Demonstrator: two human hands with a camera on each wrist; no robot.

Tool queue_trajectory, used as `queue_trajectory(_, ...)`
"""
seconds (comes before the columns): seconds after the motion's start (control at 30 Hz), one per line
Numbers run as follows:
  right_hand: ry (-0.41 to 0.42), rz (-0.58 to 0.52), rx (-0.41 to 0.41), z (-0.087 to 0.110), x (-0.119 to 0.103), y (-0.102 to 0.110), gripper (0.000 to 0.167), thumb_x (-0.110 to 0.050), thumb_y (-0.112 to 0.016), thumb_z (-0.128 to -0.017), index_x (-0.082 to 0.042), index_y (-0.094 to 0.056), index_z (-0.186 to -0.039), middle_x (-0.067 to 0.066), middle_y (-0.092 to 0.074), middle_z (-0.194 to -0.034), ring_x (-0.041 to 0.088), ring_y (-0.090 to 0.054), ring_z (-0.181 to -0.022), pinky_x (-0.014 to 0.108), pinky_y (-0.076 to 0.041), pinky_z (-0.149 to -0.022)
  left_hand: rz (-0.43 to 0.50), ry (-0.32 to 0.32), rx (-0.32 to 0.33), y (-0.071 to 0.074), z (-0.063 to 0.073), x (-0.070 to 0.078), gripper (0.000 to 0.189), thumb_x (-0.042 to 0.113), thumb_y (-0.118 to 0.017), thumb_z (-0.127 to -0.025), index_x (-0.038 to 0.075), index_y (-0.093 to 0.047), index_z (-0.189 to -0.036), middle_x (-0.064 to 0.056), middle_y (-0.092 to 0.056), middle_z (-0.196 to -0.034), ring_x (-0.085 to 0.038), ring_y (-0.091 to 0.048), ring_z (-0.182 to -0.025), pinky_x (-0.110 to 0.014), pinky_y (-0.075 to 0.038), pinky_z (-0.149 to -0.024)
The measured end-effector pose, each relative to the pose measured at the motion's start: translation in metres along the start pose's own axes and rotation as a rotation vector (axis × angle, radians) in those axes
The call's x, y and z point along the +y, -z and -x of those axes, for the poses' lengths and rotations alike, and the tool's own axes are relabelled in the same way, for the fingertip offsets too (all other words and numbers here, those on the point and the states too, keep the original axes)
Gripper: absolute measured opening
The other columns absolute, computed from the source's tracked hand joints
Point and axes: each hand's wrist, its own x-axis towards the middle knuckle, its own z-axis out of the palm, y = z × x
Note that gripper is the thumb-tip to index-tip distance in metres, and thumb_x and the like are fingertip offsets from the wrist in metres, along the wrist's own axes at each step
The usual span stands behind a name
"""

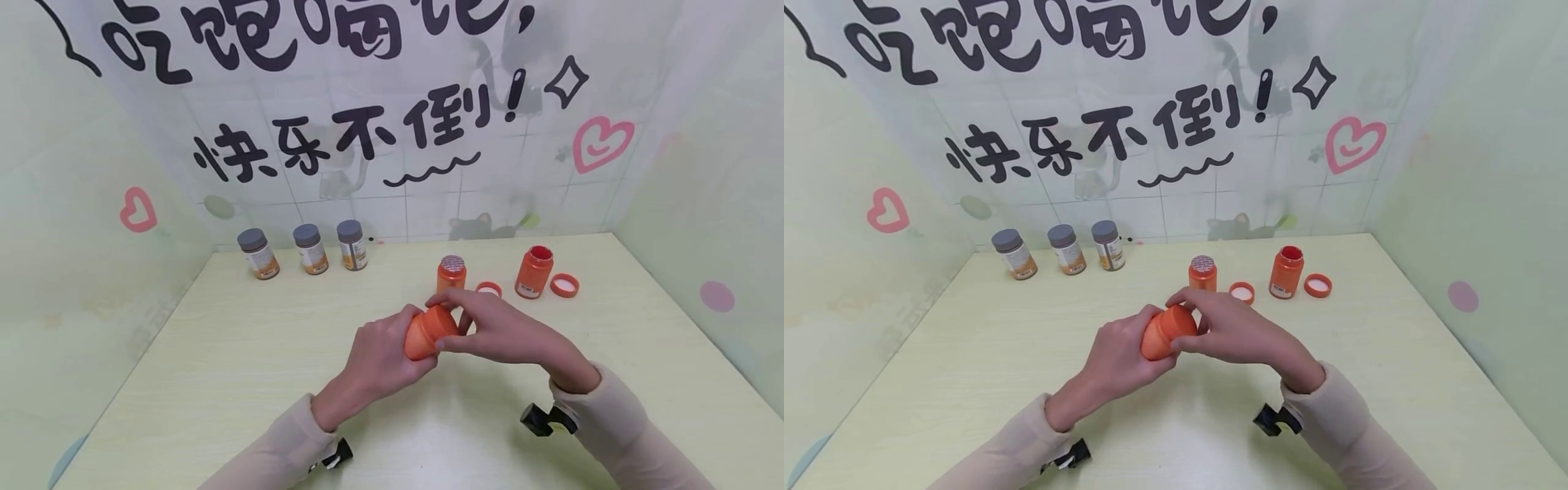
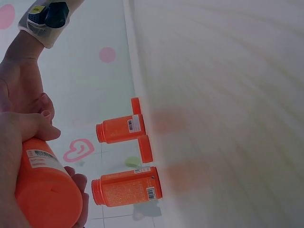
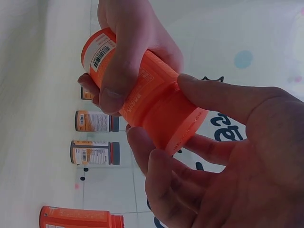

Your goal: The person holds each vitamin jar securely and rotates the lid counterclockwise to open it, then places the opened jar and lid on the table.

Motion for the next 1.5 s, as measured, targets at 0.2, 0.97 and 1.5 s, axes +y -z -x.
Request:
queue_trajectory(0.2, -0.035, -0.036, -0.001, -0.003, -0.001, -0.004, 0.058, -0.046, -0.074, -0.086, -0.027, -0.05, -0.136, -0.01, -0.064, -0.114, 0.01, -0.063, -0.091, 0.03, -0.055, -0.076, 0.002, -0.021, 0.015, 0.0, -0.001, -0.001, 0.043, 0.033, -0.081, -0.073, 0.016, -0.058, -0.106, 0.009, -0.061, -0.075, -0.001, -0.047, -0.056, -0.015, -0.04, -0.05)
queue_trajectory(0.97, 0.05, -0.029, 0.009, -0.005, 0.003, -0.005, 0.045, -0.024, -0.073, -0.088, -0.025, -0.056, -0.13, -0.011, -0.064, -0.113, 0.014, -0.061, -0.089, 0.027, -0.056, -0.075, -0.01, 0.018, -0.025, -0.001, 0.0, -0.004, 0.045, 0.035, -0.08, -0.075, 0.016, -0.057, -0.107, 0.008, -0.061, -0.077, -0.003, -0.05, -0.058, -0.015, -0.041, -0.051)
queue_trajectory(1.5, 0.018, -0.041, 0.032, -0.001, 0.006, 0.012, 0.049, -0.022, -0.076, -0.087, -0.025, -0.055, -0.131, -0.006, -0.063, -0.114, 0.011, -0.066, -0.086, 0.029, -0.058, -0.075, 0.368, 0.379, 0.078, 0.007, -0.015, -0.03, 0.048, 0.032, -0.076, -0.083, 0.015, -0.051, -0.12, 0.0, -0.066, -0.099, -0.015, -0.062, -0.08, -0.029, -0.052, -0.065)
